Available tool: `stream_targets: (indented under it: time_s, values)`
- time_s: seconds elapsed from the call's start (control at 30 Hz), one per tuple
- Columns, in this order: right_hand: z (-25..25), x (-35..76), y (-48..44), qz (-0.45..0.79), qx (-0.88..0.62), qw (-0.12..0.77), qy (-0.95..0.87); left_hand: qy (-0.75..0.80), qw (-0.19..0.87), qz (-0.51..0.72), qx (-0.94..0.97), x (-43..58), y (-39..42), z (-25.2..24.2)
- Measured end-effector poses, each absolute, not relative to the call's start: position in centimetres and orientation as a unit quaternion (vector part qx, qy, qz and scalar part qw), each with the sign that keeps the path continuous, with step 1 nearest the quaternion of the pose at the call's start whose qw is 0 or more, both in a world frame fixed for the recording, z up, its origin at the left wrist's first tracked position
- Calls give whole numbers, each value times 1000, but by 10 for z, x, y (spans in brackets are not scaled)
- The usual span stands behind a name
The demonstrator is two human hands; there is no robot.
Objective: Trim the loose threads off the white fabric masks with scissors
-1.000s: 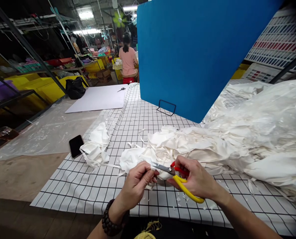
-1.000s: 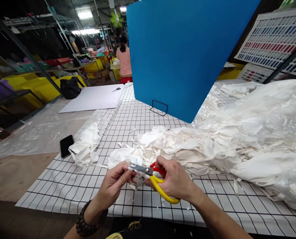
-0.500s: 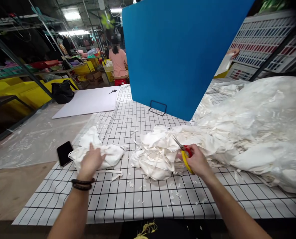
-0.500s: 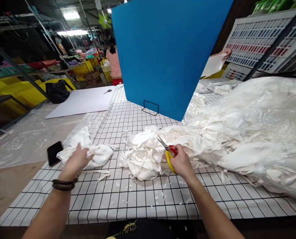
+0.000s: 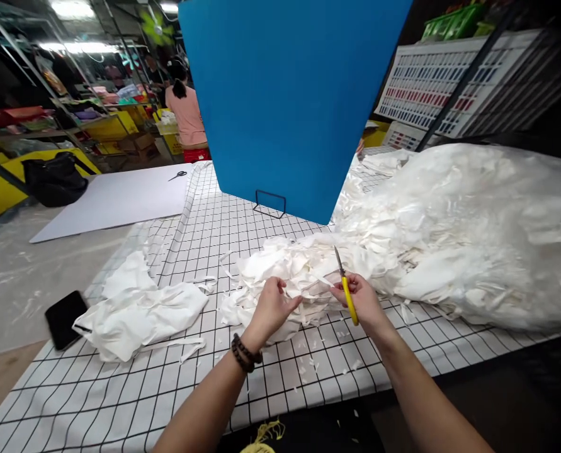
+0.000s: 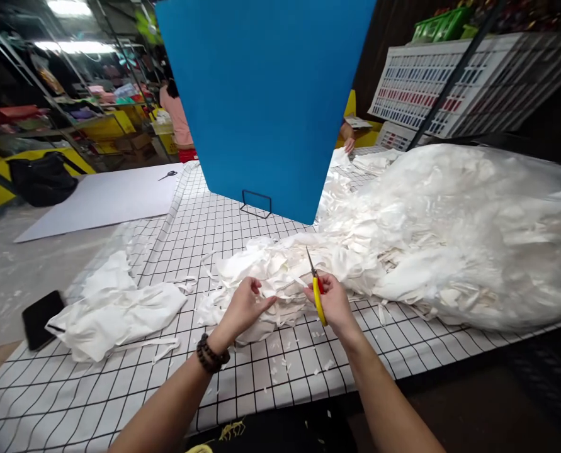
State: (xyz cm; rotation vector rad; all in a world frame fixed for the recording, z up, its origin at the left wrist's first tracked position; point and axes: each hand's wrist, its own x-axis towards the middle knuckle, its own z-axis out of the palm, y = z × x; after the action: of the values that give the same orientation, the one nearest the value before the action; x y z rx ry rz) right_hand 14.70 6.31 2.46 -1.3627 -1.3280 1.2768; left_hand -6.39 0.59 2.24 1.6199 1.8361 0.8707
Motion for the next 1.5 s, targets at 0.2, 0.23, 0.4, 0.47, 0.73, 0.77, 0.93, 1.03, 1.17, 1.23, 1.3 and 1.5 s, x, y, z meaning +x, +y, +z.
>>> stream_targets:
  time_s: [0.2,0.23,0.4,0.47,0.73,0.77,0.93,1.03,1.17,1.23,1.3,1.5]
  values:
    - [8,145,62,521,-547,414,-508,692,305,296,583,-63,-3,13]
    - [6,145,63,521,-544,415,-510,698,302,295,578,-59,-2,13]
    - [7,151,59,490,-538,450,-517,710,270,323,564,-45,1,26]
    - [17,151,53,470,-532,476,-519,702,262,352,561,-45,-6,36]
    - [52,110,38,555,-358,374,-652,585,488,446,471,-55,-33,53]
    - [50,105,40,541,-366,360,-666,575,517,446,450,-57,-34,51]
    - [47,97,45,534,-376,387,-652,632,482,426,431,-65,-43,49]
    - [59,98,40,540,-346,423,-640,668,341,459,476,-68,-53,62]
    - [76,93,29,541,-317,423,-654,626,396,436,510,-68,-57,82]
    - [80,91,25,545,-314,409,-661,622,411,439,501,-67,-55,84]
    - [82,90,24,544,-318,396,-668,626,412,463,474,-67,-52,81]
    - [84,96,21,510,-332,367,-703,550,524,504,411,-68,-42,66]
